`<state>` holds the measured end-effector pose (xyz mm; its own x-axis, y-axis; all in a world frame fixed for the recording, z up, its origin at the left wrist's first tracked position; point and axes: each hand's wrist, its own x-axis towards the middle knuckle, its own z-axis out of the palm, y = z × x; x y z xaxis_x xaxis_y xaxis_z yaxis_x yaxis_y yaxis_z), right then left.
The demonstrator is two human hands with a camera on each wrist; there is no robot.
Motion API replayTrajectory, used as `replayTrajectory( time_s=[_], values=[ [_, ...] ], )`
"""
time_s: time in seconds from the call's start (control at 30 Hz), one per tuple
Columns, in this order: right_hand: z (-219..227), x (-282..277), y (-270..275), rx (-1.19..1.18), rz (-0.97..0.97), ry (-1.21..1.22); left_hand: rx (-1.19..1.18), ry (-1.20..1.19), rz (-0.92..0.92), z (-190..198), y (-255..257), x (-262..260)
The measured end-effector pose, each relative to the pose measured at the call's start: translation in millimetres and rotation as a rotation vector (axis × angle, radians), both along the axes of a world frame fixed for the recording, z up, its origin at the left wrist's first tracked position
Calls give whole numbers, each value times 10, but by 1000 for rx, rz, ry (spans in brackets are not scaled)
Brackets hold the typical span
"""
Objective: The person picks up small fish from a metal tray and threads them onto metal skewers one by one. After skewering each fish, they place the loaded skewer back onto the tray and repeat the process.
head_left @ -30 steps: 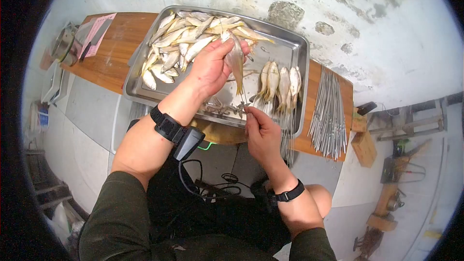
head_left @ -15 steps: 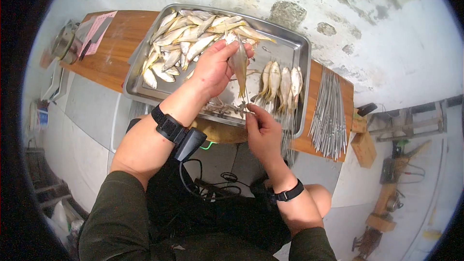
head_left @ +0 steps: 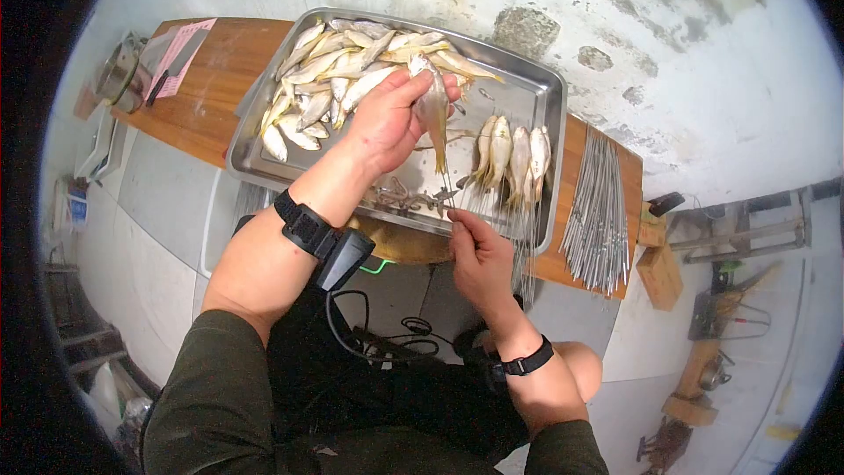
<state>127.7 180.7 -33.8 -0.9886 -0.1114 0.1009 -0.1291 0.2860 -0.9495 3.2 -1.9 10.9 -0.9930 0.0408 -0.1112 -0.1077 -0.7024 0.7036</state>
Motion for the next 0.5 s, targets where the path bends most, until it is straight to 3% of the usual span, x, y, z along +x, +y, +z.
replayTrajectory(
  time_s=[0.5],
  values=[
    [43,-117,-73,-115,-66,-152,-91,-53,-80,20,141,98]
  ],
)
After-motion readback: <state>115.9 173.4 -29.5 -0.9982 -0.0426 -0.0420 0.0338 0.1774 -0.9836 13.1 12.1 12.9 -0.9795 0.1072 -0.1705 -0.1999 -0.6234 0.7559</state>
